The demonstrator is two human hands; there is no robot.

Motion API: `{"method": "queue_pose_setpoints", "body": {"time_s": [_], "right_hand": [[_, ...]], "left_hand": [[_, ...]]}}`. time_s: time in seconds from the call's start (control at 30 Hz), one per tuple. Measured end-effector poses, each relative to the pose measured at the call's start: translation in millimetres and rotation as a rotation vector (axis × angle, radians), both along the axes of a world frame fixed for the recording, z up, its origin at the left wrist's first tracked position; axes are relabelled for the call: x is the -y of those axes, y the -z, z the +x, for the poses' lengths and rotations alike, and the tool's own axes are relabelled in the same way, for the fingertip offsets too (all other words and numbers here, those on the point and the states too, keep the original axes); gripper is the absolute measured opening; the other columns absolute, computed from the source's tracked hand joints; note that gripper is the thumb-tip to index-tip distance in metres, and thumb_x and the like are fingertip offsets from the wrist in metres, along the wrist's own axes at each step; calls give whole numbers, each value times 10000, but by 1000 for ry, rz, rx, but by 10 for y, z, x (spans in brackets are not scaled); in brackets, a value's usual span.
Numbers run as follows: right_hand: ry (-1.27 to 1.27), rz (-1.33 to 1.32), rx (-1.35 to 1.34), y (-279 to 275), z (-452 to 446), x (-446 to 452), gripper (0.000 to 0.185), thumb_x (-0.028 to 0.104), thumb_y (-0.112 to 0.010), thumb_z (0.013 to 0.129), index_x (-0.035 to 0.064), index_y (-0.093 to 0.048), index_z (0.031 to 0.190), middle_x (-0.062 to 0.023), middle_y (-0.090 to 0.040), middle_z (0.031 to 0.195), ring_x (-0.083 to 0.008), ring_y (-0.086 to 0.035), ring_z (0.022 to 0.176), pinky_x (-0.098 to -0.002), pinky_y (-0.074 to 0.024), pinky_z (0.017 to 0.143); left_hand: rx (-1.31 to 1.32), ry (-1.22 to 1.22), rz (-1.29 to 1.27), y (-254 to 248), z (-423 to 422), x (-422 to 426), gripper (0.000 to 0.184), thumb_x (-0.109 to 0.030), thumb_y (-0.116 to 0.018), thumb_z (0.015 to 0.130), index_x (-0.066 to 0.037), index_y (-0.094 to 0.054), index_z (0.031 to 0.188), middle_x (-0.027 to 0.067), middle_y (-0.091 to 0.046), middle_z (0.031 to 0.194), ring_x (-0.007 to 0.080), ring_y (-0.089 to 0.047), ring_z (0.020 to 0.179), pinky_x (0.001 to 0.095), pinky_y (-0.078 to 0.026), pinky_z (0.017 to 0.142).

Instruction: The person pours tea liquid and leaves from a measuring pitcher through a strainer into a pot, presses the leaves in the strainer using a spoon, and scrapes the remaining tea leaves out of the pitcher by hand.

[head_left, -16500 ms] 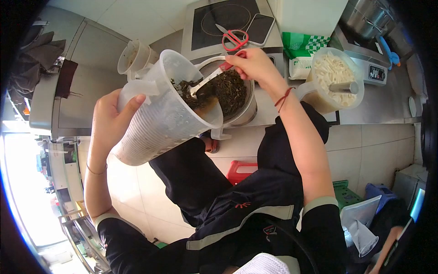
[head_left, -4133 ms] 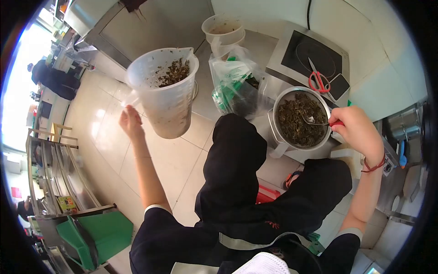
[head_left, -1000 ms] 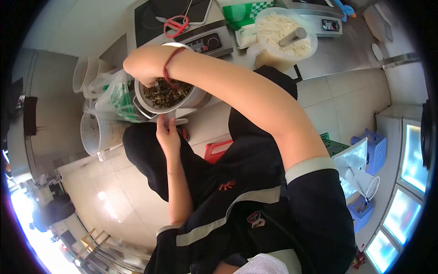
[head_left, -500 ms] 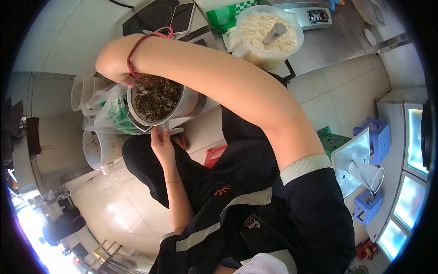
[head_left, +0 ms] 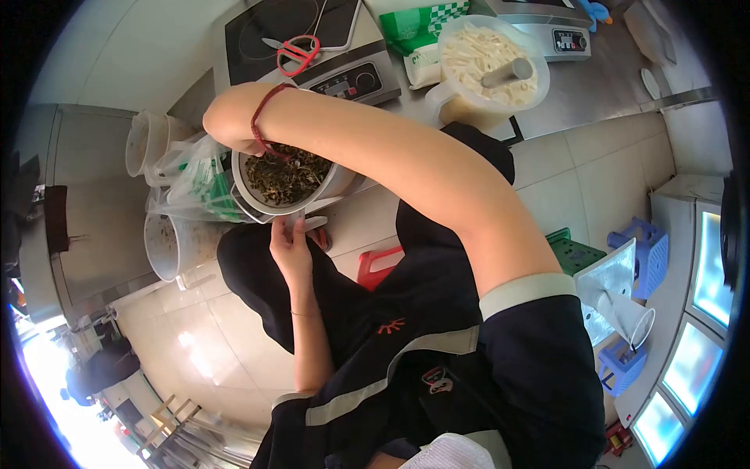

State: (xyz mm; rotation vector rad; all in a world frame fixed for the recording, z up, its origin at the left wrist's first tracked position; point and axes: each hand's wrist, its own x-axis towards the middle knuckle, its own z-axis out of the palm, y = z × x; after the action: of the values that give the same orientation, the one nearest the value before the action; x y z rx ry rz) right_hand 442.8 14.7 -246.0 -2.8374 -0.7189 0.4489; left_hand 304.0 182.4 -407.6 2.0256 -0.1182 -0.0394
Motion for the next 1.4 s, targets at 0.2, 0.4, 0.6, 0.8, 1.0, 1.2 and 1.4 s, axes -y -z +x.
{"method": "queue_pose_setpoints", "body": {"time_s": [0.2, 0.4, 0.6, 0.8, 1.0, 1.2, 1.4], "right_hand": [[0, 40, -71, 190, 161, 9, 301, 97, -769, 528, -10, -673, 792, -176, -644, 763, -328, -631, 747, -415, -499, 631], [21, 94, 54, 145, -128, 56, 254, 75, -742, 536, -42, -645, 738, -197, -619, 685, -326, -625, 677, -399, -496, 579], [12, 277, 252, 162, -308, 310, 157, 91, -713, 560, -15, -617, 627, -149, -577, 549, -265, -575, 514, -360, -449, 496], [205, 422, -146, -382, -426, 607, 165, 127, -717, 654, 2, -610, 639, -32, -512, 500, -97, -437, 383, -249, -321, 355], [198, 311, -149, -612, -161, 564, 171, 122, -713, 654, 15, -588, 607, -16, -496, 496, -84, -420, 410, -239, -317, 365], [229, 86, -244, -481, 178, 243, 182, 90, -721, 617, 4, -568, 569, -48, -518, 507, -116, -437, 401, -270, -325, 357], [170, 57, -324, -213, 407, 121, 178, 85, -720, 608, -6, -572, 572, -49, -515, 494, -125, -452, 400, -267, -340, 363]], "left_hand": [[-41, -9, -115, -36, 12, 29, 209, -54, -577, 840, 40, -531, 1021, 32, -578, 750, 61, -500, 642, 203, -400, 585], [-59, -7, -88, 15, 35, -17, 205, -46, -579, 830, 57, -525, 999, 69, -598, 837, 109, -550, 759, 234, -434, 687], [-20, -9, -101, 180, 39, -81, 256, -75, -597, 816, 62, -517, 1018, 108, -591, 878, 148, -544, 789, 264, -434, 714], [-66, -13, -123, 223, 46, -81, 282, -101, -608, 811, 47, -502, 1027, 91, -566, 851, 137, -513, 752, 253, -423, 685], [-295, 13, -424, 270, 60, -76, 268, -98, -566, 844, 12, -469, 1068, 60, -551, 898, 116, -496, 806, 245, -408, 717], [-390, -2, -556, 233, 53, -61, 305, -90, -551, 860, 17, -430, 1119, 104, -498, 1076, 159, -448, 1023, 269, -329, 907], [-281, 14, -594, 228, 74, -33, 385, -48, -547, 842, 27, -380, 1181, 163, -451, 1210, 235, -375, 1187, 316, -261, 988]]}}
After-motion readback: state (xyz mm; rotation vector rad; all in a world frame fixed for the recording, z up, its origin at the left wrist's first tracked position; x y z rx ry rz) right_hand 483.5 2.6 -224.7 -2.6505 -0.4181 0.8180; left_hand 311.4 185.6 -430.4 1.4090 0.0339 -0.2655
